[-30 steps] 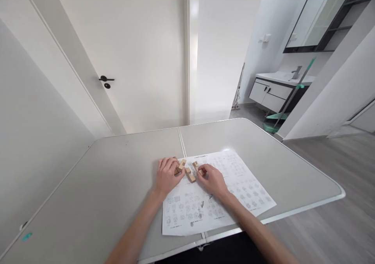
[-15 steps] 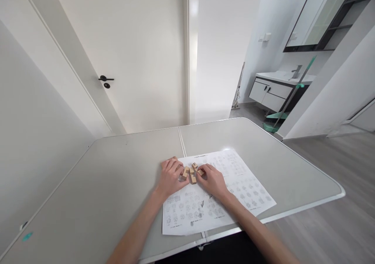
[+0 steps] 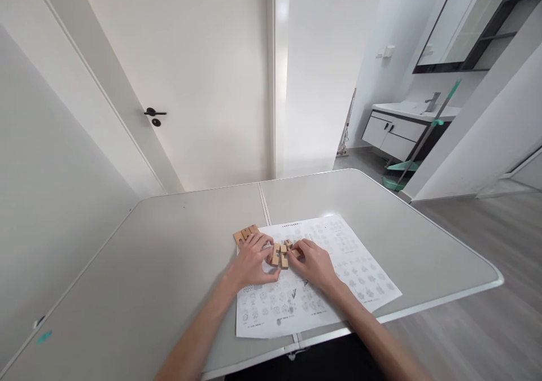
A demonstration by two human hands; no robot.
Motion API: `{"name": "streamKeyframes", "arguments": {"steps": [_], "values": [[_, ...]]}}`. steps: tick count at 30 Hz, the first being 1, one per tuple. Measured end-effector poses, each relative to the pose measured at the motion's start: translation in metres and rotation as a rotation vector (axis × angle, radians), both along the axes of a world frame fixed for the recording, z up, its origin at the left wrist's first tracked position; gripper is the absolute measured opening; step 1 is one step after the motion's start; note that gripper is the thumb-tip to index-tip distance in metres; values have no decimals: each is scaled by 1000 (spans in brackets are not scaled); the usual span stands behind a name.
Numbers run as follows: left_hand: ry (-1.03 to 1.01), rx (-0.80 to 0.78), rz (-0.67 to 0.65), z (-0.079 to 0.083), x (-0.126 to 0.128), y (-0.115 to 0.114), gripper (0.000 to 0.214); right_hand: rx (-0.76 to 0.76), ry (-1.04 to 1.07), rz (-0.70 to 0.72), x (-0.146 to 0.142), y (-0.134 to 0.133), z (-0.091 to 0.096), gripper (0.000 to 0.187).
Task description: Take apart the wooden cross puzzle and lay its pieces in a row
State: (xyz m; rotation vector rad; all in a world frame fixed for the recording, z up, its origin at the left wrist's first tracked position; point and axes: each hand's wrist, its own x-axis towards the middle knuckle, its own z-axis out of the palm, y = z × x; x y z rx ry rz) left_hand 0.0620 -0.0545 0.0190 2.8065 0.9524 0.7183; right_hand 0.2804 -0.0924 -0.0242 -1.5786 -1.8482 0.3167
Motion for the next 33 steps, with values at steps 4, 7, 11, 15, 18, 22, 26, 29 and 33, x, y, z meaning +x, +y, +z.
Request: {"name": "streamKeyframes", "arguments": {"steps": [4, 7, 11, 15, 18, 22, 26, 29, 33], "values": [[-15, -13, -13, 0, -1, -1, 23, -38, 21, 81, 6, -8, 4, 18], [-25, -24, -34, -1, -3, 1, 22, -68, 33, 125, 9, -12, 6, 23], [-100, 5, 81, -7, -5, 7, 13, -48, 15, 124, 6, -15, 7, 50], [-203, 59, 323, -14, -6, 18, 1, -81, -60, 160, -3, -8, 8, 81], [-223, 66, 436, -24, -10, 27, 9, -90, -83, 197, -10, 3, 9, 82], [-189, 47, 467, -39, -15, 35, 24, -85, -100, 273, -14, 17, 10, 69], [-149, 11, 448, -49, -17, 40, 34, -86, -92, 319, -14, 32, 11, 59], [-153, -27, 431, -51, -18, 41, 37, -107, -102, 334, -11, 46, 12, 59], [-235, -105, 407, -49, -20, 42, 34, -144, -110, 394, -5, 67, 15, 62]]}}
